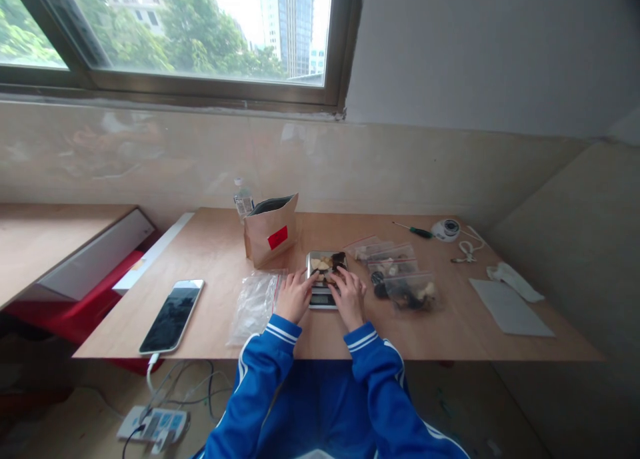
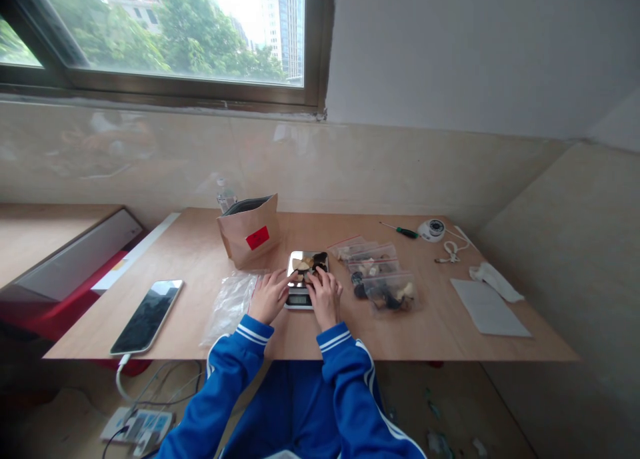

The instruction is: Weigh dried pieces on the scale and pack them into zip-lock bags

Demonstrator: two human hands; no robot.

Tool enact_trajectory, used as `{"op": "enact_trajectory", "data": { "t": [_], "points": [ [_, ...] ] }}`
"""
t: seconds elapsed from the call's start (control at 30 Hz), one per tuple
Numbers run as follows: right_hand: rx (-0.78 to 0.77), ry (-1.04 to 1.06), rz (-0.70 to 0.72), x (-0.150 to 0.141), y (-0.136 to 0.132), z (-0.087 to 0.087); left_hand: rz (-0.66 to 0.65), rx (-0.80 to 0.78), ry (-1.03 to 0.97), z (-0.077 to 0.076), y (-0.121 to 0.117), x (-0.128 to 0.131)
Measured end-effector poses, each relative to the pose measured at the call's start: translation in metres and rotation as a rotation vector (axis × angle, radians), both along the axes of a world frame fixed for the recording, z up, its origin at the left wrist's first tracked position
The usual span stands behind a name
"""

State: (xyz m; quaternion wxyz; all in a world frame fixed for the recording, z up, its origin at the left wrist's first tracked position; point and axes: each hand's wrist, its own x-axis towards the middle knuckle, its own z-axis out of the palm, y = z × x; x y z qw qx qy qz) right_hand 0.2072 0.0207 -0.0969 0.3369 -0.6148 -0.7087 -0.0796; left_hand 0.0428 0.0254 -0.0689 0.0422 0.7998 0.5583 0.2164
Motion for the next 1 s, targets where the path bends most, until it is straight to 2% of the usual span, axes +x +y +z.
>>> {"op": "enact_trajectory", "data": {
  "t": [0.07,0.17,0.27,0.37,0.47,0.57,0.67,0.87,1.0],
  "points": [
    [0.003,0.026,-0.011,0.002,-0.003,0.001,0.017,0.019,-0.052,0.000,-0.004,-0.004],
    [0.020,0.096,-0.044,0.010,-0.014,0.003,0.129,0.056,-0.149,-0.005,-0.013,-0.022],
    [0.033,0.172,-0.085,0.021,-0.031,0.000,0.261,0.090,-0.213,-0.017,-0.024,-0.048],
    [0.031,0.220,-0.106,0.026,-0.047,-0.006,0.307,0.073,-0.221,-0.031,-0.035,-0.071],
    [0.025,0.247,-0.082,0.021,-0.054,-0.007,0.323,0.031,-0.249,-0.042,-0.043,-0.081],
    [0.011,0.286,-0.008,0.014,-0.054,-0.002,0.309,-0.031,-0.343,-0.047,-0.048,-0.081],
    [-0.032,0.345,0.099,0.006,-0.056,0.005,0.321,-0.089,-0.429,-0.045,-0.050,-0.080],
    [-0.228,0.481,0.324,-0.025,-0.077,0.008,0.414,-0.159,-0.517,-0.030,-0.055,-0.073],
    [-0.350,0.492,0.467,-0.052,-0.092,0.007,0.431,-0.134,-0.544,-0.031,-0.055,-0.069]
  ]
}}
